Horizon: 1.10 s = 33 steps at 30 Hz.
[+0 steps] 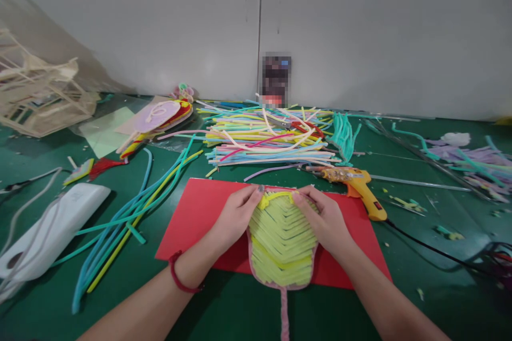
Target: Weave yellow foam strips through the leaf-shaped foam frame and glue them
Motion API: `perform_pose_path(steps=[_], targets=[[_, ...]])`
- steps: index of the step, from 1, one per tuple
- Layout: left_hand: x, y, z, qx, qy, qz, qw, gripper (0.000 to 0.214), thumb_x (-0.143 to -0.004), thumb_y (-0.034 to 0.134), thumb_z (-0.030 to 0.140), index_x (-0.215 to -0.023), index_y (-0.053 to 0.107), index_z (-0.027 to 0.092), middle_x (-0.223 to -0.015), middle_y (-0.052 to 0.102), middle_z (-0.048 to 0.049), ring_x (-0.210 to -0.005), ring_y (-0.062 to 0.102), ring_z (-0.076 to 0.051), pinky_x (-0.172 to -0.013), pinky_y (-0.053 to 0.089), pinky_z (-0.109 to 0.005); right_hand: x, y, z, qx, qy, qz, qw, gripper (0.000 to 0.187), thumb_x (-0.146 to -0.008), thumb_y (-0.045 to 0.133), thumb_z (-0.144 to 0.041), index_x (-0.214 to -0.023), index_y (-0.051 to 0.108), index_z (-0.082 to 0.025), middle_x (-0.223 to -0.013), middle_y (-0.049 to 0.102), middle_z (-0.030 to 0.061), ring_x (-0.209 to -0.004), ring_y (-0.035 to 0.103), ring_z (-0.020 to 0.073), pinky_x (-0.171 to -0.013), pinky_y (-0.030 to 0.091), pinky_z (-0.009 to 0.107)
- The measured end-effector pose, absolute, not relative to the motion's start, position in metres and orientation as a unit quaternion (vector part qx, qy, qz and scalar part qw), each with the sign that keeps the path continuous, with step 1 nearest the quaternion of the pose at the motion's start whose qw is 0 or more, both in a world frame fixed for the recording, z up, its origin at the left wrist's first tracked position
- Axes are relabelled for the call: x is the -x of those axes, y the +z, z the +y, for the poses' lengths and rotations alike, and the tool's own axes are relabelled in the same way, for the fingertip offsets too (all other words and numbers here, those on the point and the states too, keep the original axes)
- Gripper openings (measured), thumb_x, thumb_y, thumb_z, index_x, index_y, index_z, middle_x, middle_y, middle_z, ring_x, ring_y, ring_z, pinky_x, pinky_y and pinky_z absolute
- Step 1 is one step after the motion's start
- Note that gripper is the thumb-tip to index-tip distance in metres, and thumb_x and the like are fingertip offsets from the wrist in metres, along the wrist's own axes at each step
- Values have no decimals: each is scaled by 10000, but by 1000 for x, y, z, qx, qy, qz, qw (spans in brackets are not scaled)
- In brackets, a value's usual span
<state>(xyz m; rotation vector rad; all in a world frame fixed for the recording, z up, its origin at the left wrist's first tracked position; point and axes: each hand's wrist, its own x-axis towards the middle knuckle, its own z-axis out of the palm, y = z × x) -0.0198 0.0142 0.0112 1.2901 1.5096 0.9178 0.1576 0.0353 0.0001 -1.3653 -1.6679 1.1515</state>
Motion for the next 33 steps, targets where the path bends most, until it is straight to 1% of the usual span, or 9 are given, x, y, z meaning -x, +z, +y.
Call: perform_pose_path(steps=[5, 11, 14, 18, 27, 30, 33], targets=[[20, 11, 14, -521, 374, 615, 458, 352, -802, 398, 461, -631, 455, 159, -632, 462, 12, -629, 425, -108, -556, 367, -205, -158, 0, 35, 527, 444, -640, 341, 290, -792, 489, -449, -698, 550, -182, -635, 538, -8, -610, 500, 124, -532, 378, 212], [19, 12, 13, -511, 389, 607, 468, 356, -791, 408, 470, -704, 539, 151, -689, 527, -9, -668, 473, -124, -583, 400, -213, -157, 2, 36, 530, 440, -639, 343, 292, -794, 483, -444, -699, 555, -178, -632, 531, -4, -612, 495, 124, -527, 375, 211], [18, 12, 13, -526, 378, 595, 476, 322, -792, 419, 441, -748, 548, 149, -707, 521, -4, -674, 467, -117, -575, 388, -201, -158, 2, 36, 529, 438, -641, 343, 289, -793, 489, -440, -699, 553, -175, -628, 527, -9, -606, 488, 116, -523, 370, 203], [18, 12, 14, -532, 367, 610, 459, 313, -804, 403, 414, -661, 495, 151, -626, 447, 23, -619, 420, -97, -537, 341, -185, -158, 1, 36, 523, 434, -650, 341, 282, -801, 486, -430, -706, 548, -172, -636, 522, -13, -609, 481, 109, -533, 368, 195], [19, 11, 17, -531, 366, 618, 450, 309, -785, 419, 397, -598, 448, 153, -588, 403, 34, -590, 389, -86, -519, 321, -180, -157, 2, 33, 509, 439, -657, 342, 276, -807, 485, -420, -716, 550, -167, -646, 526, -8, -612, 485, 108, -532, 371, 193], [19, 10, 15, -523, 373, 620, 451, 301, -780, 434, 399, -620, 489, 149, -606, 450, 26, -605, 420, -92, -527, 345, -184, -157, 3, 34, 504, 440, -659, 342, 271, -808, 485, -413, -718, 552, -166, -641, 528, -8, -606, 484, 105, -520, 366, 189], [19, 9, 14, -504, 393, 618, 458, 335, -795, 414, 431, -683, 551, 146, -665, 541, 4, -654, 490, -114, -558, 395, -201, -157, 3, 34, 510, 430, -656, 353, 271, -805, 489, -410, -713, 557, -165, -635, 526, -9, -595, 478, 101, -513, 362, 188]])
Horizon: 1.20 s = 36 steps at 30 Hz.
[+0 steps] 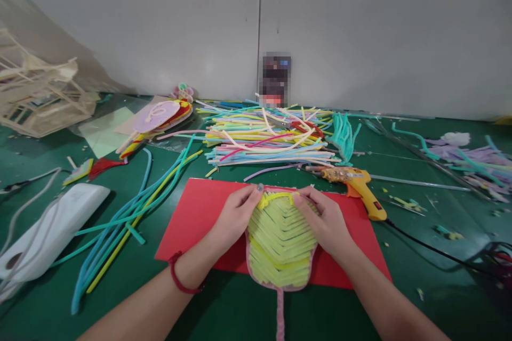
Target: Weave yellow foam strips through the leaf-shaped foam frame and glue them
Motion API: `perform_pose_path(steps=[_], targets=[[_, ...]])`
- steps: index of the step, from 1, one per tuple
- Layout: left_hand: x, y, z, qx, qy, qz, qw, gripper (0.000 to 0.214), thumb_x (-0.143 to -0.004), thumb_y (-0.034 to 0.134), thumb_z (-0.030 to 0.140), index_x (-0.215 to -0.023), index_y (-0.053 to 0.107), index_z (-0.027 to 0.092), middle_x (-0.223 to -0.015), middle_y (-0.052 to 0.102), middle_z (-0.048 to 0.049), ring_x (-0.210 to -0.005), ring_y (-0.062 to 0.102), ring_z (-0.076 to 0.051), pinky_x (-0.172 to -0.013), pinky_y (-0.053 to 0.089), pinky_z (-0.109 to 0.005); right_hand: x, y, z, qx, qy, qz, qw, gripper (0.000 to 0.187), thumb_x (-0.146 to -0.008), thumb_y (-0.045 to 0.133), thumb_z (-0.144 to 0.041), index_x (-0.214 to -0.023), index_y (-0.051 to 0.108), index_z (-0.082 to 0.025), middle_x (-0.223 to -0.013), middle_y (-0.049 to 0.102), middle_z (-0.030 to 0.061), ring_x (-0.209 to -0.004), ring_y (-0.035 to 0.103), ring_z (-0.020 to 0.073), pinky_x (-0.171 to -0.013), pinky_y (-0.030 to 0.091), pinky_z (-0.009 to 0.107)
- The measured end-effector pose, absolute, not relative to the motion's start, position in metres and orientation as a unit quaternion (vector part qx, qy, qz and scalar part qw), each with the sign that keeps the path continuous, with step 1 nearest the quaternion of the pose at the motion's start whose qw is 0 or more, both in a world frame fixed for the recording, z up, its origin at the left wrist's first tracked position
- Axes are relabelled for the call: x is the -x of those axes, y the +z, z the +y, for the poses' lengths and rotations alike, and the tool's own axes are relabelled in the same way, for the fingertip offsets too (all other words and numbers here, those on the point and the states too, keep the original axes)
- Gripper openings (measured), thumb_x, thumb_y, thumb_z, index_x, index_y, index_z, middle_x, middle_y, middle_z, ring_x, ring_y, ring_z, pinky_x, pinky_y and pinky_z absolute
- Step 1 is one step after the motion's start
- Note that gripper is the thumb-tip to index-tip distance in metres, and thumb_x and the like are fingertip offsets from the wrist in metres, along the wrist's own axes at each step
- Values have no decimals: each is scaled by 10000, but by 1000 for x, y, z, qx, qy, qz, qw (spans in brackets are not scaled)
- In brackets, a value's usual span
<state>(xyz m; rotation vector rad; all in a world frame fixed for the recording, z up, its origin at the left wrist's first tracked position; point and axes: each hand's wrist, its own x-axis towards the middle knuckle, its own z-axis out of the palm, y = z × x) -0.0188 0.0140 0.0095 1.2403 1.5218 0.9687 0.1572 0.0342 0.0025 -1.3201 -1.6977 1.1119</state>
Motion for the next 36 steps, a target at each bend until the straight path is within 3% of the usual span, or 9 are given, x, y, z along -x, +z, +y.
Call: perform_pose_path(steps=[5, 8, 12, 17, 23, 27, 31, 36], targets=[[19, 9, 15, -531, 418, 563, 475, 262, -797, 470, 354, -957, 585, 181, -981, 630, -35, -914, 567, -157, -777, 456, -250, -158, 0, 36, 544, 415, -630, 367, 278, -798, 494, -424, -716, 559, -167, -598, 511, -17, -565, 465, 99, -494, 362, 188], [19, 8, 15, -539, 423, 565, 460, 292, -786, 492, 302, -1050, 553, 193, -1085, 605, -57, -953, 571, -169, -801, 464, -276, -159, -1, 37, 558, 410, -625, 362, 293, -790, 502, -442, -709, 563, -168, -609, 535, -9, -584, 494, 113, -509, 382, 196], [21, 8, 15, -538, 424, 586, 433, 284, -801, 465, 296, -1052, 555, 201, -1046, 619, -45, -866, 591, -155, -730, 481, -260, -159, -7, 39, 541, 443, -600, 389, 370, -835, 405, -483, -844, 610, -176, -773, 629, 34, -752, 582, 164, -633, 455, 232], [23, 8, 16, -531, 422, 624, 388, 261, -811, 448, 286, -1028, 563, 199, -949, 636, -25, -789, 584, -137, -692, 474, -242, -158, -12, 43, 504, 463, -587, 433, 410, -866, 343, -477, -1007, 605, -195, -1003, 637, 59, -967, 577, 183, -827, 451, 278], [24, 4, 16, -592, 373, 621, 353, 241, -821, 427, 278, -1015, 556, 212, -918, 637, -18, -814, 583, -142, -730, 472, -267, -159, -10, 42, 527, 346, -654, 419, 360, -874, 353, -437, -971, 614, -208, -978, 634, 54, -944, 565, 183, -835, 436, 313], [26, 3, 15, -640, 348, 618, 296, 178, -809, 441, 243, -919, 575, 200, -1014, 621, -34, -983, 550, -169, -893, 421, -333, -159, -9, 42, 520, 280, -690, 418, 349, -890, 329, -398, -907, 620, -205, -950, 629, 57, -958, 534, 188, -888, 393, 348], [28, -2, 15, -669, 333, 608, 267, 246, -824, 426, 251, -1034, 545, 201, -1070, 601, -55, -1026, 536, -180, -918, 415, -363, -156, -10, 42, 503, 266, -706, 422, 341, -900, 317, -367, -895, 611, -193, -927, 625, 66, -933, 533, 184, -873, 403, 353], [28, -6, 18, -703, 335, 589, 218, 256, -851, 356, 197, -1028, 541, 187, -1088, 586, -70, -1040, 531, -166, -935, 417, -352, -158, -9, 43, 484, 213, -729, 436, 324, -904, 314, -327, -919, 602, -180, -948, 625, 80, -959, 540, 187, -893, 412, 372]])
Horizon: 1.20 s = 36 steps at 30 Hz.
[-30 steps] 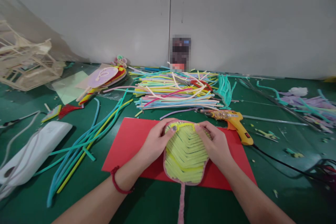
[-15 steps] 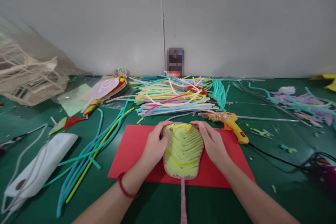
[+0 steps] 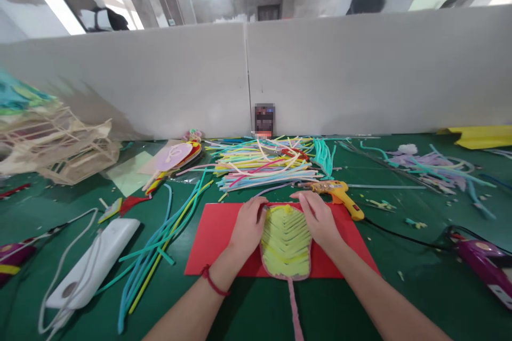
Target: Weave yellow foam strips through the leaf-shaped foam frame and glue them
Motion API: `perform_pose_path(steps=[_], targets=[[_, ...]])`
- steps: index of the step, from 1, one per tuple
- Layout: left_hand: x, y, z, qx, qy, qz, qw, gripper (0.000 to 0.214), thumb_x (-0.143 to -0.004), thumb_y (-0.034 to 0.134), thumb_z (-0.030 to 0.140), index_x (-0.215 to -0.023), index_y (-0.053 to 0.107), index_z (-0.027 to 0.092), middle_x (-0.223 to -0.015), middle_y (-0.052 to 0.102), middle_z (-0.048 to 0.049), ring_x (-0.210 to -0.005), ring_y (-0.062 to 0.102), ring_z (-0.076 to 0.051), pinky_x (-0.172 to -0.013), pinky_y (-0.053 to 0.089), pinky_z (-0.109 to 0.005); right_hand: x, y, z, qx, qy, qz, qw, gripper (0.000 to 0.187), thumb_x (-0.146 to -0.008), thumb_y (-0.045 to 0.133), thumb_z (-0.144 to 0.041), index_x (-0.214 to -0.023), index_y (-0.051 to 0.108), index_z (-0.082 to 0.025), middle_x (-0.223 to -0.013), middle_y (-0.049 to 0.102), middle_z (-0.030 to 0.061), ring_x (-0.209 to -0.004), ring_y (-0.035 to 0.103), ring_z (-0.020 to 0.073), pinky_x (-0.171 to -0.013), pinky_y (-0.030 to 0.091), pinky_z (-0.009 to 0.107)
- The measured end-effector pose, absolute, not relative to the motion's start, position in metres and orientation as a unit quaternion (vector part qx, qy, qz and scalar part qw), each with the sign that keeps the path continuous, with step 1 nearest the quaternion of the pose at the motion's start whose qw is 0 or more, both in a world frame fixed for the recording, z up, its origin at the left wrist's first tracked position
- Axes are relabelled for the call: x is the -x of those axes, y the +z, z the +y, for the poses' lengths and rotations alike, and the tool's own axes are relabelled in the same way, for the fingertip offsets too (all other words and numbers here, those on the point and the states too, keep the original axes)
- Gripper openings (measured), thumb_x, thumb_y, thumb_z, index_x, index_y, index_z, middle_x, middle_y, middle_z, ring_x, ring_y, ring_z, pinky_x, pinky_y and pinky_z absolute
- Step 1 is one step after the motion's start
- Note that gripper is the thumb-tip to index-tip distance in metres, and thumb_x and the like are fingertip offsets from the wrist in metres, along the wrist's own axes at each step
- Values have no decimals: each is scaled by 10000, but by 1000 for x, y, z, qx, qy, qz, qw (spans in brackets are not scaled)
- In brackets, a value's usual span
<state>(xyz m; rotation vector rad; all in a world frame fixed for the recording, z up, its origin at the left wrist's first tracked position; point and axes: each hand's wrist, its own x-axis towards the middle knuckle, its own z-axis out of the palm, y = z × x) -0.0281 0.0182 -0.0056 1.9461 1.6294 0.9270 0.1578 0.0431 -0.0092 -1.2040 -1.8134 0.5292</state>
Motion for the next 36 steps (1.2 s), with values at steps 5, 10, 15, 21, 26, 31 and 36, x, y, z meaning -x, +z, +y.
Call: perform_pose_path(steps=[5, 10, 15, 21, 26, 31, 36], targets=[[42, 3, 1, -715, 226, 651, 115, 386, -855, 303, 160, -1202, 466, 199, -1341, 420, -89, -1259, 361, -216, -1035, 302, -458, -181, -10, 30, 494, 173, -769, 366, 335, -891, 345, -331, -1131, 537, -197, -1196, 554, 77, -1141, 479, 190, -987, 386, 383], [71, -1, -37, -739, 115, 663, 14, 462, -874, 321, 328, -1328, 341, 243, -1411, 329, -80, -1309, 273, -256, -1043, 250, -519, -206, -27, -1, 497, 105, -825, 247, 494, -876, 364, -372, -1339, 349, -201, -1379, 380, 71, -1282, 326, 225, -1038, 335, 424], [88, -14, -46, -748, 85, 658, 9, 518, -879, 285, 417, -1358, 291, 222, -1415, 315, -82, -1320, 251, -235, -1044, 274, -470, -209, -42, -9, 498, 75, -842, 195, 477, -889, 327, -375, -1337, 358, -213, -1394, 351, 48, -1281, 329, 226, -1036, 338, 440], [89, -12, -31, -730, 79, 679, 15, 504, -862, 338, 411, -1324, 359, 209, -1401, 346, -86, -1306, 282, -247, -1046, 268, -466, -201, -42, 7, 491, 64, -839, 226, 456, -889, 324, -377, -1302, 414, -205, -1369, 393, 68, -1262, 362, 226, -1031, 337, 446], [81, 7, -13, -726, 99, 680, -8, 316, -813, 413, 203, -1085, 568, 158, -1254, 506, -123, -1183, 439, -262, -983, 346, -454, -199, -40, 12, 527, 107, -785, 306, 376, -879, 338, -364, -1136, 563, -206, -1213, 559, 82, -1127, 512, 216, -972, 408, 418], [62, 22, 28, -734, 192, 652, 12, 231, -831, 387, 184, -924, 594, 141, -1002, 594, -114, -965, 548, -214, -861, 437, -369, -197, -29, 22, 551, 118, -746, 356, 272, -848, 390, -323, -932, 611, -188, -983, 652, 91, -933, 599, 217, -860, 464, 394], [57, 6, 57, -736, 311, 601, 21, 219, -847, 371, 185, -905, 582, 162, -943, 616, -88, -905, 558, -195, -825, 443, -359, -211, -11, 42, 602, 68, -705, 368, 246, -815, 406, -326, -897, 588, -183, -924, 637, 88, -833, 595, 209, -755, 472, 353]])
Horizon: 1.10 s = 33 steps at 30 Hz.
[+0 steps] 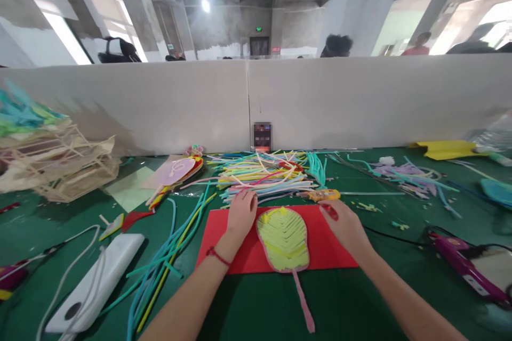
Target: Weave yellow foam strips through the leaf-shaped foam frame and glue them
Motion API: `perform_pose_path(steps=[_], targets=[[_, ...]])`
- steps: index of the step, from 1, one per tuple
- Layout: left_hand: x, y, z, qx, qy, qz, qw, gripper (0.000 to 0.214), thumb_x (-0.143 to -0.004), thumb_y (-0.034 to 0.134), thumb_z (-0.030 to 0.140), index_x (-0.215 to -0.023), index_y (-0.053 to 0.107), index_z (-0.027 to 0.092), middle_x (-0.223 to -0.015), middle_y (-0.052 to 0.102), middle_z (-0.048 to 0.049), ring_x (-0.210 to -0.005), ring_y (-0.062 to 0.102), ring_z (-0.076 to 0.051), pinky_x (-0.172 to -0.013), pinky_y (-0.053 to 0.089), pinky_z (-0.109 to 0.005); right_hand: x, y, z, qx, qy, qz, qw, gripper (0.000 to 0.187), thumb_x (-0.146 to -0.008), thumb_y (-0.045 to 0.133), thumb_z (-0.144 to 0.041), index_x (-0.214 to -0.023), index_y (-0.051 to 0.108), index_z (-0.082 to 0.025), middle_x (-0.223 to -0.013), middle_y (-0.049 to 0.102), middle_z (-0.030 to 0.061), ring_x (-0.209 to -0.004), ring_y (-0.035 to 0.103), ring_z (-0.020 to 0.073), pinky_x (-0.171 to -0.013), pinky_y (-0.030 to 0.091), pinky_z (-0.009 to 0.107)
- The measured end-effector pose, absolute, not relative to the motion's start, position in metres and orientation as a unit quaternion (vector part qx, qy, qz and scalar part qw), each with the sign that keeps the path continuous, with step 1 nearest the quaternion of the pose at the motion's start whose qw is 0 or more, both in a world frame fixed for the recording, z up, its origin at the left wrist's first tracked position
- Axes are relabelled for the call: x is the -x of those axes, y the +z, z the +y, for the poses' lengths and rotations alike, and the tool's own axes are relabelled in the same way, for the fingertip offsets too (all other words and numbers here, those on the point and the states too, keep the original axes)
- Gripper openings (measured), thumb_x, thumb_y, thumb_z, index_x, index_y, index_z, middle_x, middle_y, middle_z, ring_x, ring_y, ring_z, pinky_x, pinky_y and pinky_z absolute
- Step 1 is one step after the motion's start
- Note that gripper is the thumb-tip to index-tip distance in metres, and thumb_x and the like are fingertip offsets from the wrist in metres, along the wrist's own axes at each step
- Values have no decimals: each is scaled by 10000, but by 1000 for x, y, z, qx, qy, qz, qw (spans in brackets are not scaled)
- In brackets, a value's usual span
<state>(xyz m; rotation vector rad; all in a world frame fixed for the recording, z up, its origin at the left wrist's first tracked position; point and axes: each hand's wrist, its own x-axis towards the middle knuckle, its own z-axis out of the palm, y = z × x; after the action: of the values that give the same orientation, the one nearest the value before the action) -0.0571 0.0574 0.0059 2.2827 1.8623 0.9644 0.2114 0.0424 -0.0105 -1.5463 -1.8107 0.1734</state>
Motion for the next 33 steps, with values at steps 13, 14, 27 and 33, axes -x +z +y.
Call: perform_pose_path(steps=[13, 14, 27, 33], targets=[[64, -8, 60, -743, 284, 589, 145, 248, -843, 361, 218, -829, 603, 168, -901, 629, -66, -843, 572, -172, -790, 451, -325, -270, -26, 77, 747, 91, -632, 187, 342, -743, 461, -496, -768, 575, -174, -805, 625, 99, -711, 587, 223, -603, 416, 314], [64, -8, 60, -743, 280, 591, 146, 247, -844, 359, 218, -829, 600, 167, -904, 627, -66, -843, 571, -173, -789, 451, -325, -271, -27, 78, 737, 92, -643, 185, 334, -751, 455, -486, -767, 575, -175, -810, 627, 98, -717, 588, 221, -607, 413, 311], [61, -7, 60, -765, 214, 601, 84, 241, -850, 355, 185, -844, 595, 160, -899, 605, -69, -845, 564, -171, -795, 452, -307, -281, -7, 65, 748, 9, -606, 270, 416, -813, 340, -517, -830, 575, -174, -890, 617, 123, -804, 568, 244, -621, 391, 315], [63, -9, 61, -756, 236, 601, 107, 224, -844, 379, 190, -822, 601, 167, -884, 610, -56, -832, 569, -168, -780, 454, -304, -285, 0, 84, 826, 10, -518, 222, 407, -815, 352, -474, -850, 606, -158, -888, 615, 128, -730, 571, 235, -562, 362, 308]])
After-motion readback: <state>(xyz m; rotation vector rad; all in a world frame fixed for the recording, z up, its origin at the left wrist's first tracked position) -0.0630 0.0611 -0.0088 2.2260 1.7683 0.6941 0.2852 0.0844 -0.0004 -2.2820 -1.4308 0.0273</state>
